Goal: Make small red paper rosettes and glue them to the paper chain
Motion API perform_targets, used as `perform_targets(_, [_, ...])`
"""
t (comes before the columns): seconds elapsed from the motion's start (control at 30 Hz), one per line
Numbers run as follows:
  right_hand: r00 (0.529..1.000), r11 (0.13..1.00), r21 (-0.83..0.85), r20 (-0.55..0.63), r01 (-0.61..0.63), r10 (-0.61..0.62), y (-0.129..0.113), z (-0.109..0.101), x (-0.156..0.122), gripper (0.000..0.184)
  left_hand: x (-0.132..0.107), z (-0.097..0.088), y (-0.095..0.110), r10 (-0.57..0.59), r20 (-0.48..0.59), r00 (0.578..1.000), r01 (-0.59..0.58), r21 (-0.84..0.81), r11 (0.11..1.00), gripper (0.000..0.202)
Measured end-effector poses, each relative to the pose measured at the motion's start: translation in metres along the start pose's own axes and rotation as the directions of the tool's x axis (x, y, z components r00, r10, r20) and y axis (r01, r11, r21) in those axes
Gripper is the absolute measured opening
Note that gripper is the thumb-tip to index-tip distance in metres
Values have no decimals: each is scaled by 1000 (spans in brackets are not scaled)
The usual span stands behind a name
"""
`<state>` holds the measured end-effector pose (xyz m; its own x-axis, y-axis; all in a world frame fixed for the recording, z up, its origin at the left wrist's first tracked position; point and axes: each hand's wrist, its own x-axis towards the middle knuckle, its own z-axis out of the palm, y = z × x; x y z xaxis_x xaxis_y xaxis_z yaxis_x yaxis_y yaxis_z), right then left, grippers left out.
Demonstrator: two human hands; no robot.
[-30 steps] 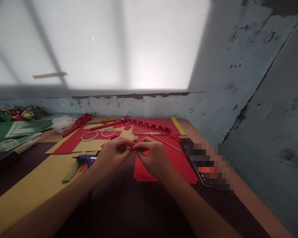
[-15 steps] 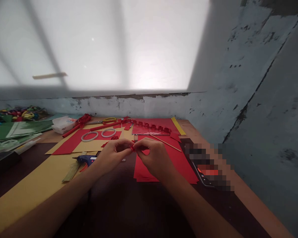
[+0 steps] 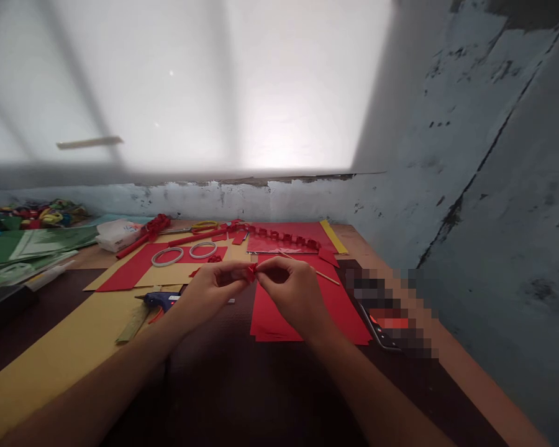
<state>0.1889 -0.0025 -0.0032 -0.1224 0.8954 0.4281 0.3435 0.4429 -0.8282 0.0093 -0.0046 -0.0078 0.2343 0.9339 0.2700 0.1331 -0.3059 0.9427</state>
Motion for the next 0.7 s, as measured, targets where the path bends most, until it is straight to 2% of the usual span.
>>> perform_targets(0.2, [992, 983, 141, 59, -120, 113, 0, -3, 4, 8, -2, 2, 1, 24, -34, 999, -24, 10, 1000, 28])
perform_targets(0.43, [963, 934, 251, 153, -254, 220, -1, -4, 5, 10, -3, 4, 3, 95, -69, 993, -81, 186, 979, 22])
perform_targets(0.6, [937, 867, 359, 184, -345, 297, 3, -3, 5, 12, -3, 4, -4, 162, -97, 982, -143, 179, 973, 24])
perform_targets(0.7, [931, 845, 395, 203, -361, 303, 4, -3, 5, 13, -3, 4, -4, 146, -107, 983, -130, 146, 981, 24])
